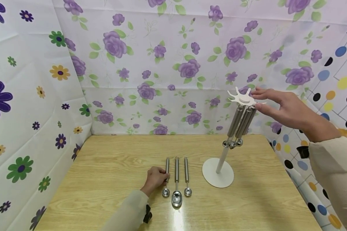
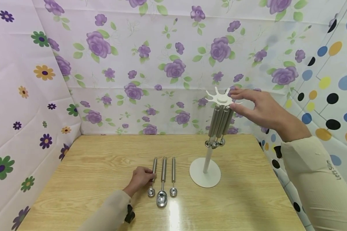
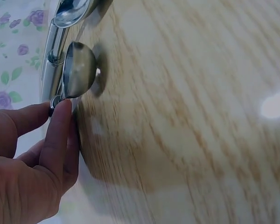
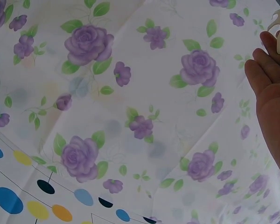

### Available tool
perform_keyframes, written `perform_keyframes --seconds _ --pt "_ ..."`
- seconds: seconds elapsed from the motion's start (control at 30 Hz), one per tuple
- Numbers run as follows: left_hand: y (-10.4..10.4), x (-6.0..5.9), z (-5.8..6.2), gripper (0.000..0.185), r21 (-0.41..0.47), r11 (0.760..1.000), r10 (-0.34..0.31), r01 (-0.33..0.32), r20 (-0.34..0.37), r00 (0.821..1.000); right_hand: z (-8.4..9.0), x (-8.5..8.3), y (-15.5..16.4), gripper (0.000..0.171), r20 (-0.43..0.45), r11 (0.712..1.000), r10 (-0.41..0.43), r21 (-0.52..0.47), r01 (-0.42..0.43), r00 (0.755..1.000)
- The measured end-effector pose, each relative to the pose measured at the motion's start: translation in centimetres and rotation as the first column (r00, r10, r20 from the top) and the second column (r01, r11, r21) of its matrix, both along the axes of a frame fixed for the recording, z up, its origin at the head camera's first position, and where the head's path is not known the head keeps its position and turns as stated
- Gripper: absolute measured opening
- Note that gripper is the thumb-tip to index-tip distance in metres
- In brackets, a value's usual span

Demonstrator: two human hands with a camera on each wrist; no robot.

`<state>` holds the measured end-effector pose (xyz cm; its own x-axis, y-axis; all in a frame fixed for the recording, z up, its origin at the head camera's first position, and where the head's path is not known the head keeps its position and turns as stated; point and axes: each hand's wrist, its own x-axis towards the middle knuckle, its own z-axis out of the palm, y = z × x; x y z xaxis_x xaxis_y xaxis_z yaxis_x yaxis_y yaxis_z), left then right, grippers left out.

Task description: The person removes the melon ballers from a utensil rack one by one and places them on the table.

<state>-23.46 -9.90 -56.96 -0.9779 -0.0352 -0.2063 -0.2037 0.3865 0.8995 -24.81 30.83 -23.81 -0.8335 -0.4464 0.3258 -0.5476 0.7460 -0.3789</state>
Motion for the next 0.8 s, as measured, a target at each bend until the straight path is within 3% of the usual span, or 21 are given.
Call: perform_keyframes --seconds 0.2,0.37,0.57,0.8 --pt "0.1 0.0 0.5 0.014 -0.025 1.000 -0.012 0.013 0.011 1.000 0.0 0.0 0.1 0.045 0.006 1.000 0.002 -0.007 -0.002 1.000" --pt "-0.2 -0.4 2.0 0.032 -0.075 0.996 -0.040 0.039 -0.007 0.999 0.1 0.0 0.1 0.045 0.022 1.000 -0.013 -0.004 0.013 1.000" --pt "0.8 -1.4 5.6 0.031 -0.142 0.982 -0.134 0.126 -0.048 0.990 0.2 0.1 0.1 0.045 0.042 0.999 -0.050 0.000 0.050 0.998" --pt "3.9 -2.5 11.6 0.025 -0.185 0.952 -0.267 0.245 -0.107 0.958 0.3 0.0 -0.1 0.044 0.031 0.998 -0.060 -0.001 0.060 0.998"
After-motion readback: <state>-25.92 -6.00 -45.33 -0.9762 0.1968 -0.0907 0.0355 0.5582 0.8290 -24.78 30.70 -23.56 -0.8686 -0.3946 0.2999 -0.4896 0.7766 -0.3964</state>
